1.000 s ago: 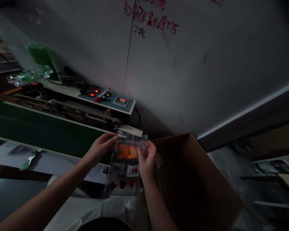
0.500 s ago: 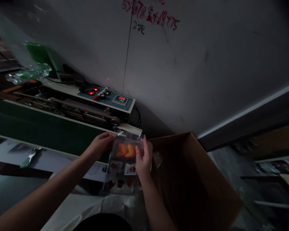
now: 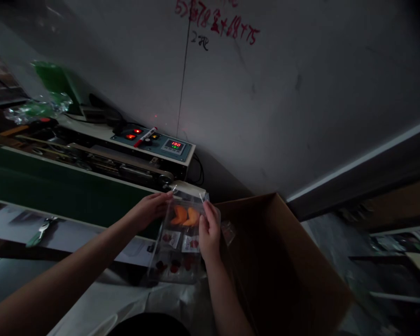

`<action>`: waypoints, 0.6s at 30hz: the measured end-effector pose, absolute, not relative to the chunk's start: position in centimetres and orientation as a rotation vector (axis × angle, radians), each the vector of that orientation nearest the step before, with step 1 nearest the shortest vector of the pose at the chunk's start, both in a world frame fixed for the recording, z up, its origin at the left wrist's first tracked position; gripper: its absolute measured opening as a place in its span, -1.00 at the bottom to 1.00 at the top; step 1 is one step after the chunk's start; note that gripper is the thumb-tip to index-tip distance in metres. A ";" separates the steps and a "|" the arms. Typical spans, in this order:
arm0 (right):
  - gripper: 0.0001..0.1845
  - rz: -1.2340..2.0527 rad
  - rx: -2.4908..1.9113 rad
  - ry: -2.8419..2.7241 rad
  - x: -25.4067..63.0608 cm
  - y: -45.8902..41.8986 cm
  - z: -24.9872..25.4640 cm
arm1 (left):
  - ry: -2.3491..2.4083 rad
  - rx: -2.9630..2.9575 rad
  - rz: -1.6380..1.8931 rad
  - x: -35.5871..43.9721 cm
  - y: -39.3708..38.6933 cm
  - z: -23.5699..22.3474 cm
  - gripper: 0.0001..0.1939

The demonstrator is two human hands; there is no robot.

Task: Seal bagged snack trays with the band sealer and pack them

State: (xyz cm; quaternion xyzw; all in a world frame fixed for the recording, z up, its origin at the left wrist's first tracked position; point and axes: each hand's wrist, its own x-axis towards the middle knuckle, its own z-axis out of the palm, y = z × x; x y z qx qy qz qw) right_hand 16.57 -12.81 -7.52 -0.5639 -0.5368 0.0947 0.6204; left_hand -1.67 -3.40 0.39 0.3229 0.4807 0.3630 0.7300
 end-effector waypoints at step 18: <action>-0.51 0.199 -1.457 -0.991 13.8 -9.8 -9.4 | 1.246 0.522 0.936 0.2 -0.4 -0.7 -0.80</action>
